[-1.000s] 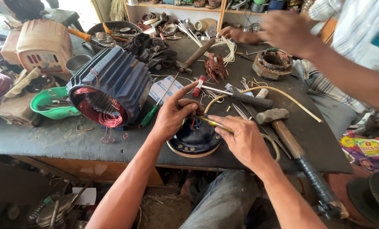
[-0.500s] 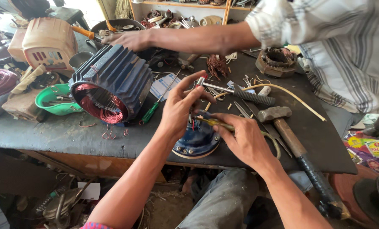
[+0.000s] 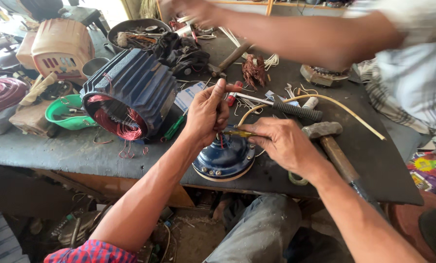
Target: The person uses a yellow-handled screwdriver to tighten screws on a blue circular electrical component held in their lap. They repeatedly adjust and secure the wires and terminals on the component throughout the clip.
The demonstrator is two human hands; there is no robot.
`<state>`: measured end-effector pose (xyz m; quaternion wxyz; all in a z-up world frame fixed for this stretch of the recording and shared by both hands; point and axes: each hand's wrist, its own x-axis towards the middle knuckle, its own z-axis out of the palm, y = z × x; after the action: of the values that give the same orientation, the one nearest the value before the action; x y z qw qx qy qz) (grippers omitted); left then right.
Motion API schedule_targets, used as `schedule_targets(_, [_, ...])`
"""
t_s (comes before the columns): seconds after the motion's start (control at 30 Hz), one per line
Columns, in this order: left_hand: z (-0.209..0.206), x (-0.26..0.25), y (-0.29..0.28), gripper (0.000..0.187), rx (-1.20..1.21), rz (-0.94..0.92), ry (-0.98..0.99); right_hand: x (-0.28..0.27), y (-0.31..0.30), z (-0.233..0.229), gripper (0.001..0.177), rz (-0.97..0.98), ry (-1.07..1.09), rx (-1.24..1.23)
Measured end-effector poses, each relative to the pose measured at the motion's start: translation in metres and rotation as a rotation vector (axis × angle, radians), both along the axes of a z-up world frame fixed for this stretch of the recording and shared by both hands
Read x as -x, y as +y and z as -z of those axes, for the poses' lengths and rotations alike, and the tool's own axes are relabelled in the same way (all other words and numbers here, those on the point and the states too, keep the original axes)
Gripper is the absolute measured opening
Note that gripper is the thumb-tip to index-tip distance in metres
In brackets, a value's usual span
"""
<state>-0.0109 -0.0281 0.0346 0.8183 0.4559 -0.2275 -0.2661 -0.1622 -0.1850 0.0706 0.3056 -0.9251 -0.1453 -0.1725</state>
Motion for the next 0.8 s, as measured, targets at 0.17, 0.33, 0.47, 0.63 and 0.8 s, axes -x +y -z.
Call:
schedule_targets(0.17, [0.000,-0.001,0.002,0.048,-0.023,0.032,0.025,-0.019,-0.021,-0.004,0.038,-0.224,-0.103,0.098])
schedule_targets(0.33, [-0.002,-0.001,0.005,0.050,-0.060,0.043,0.039,-0.032,-0.031,-0.016,0.033,-0.330,-0.077,0.211])
schedule_targets(0.47, [-0.002,-0.003,0.006,0.048,-0.030,0.089,0.050,-0.042,-0.029,-0.032,0.042,-0.400,-0.105,0.372])
schedule_targets(0.63, [0.000,-0.007,0.009,0.048,-0.017,0.132,0.115,-0.042,-0.007,-0.051,0.034,-0.428,-0.053,0.583])
schedule_targets(0.8, [0.001,-0.015,0.011,0.049,0.004,0.221,0.108,-0.040,0.017,-0.061,0.018,-0.454,-0.125,0.835])
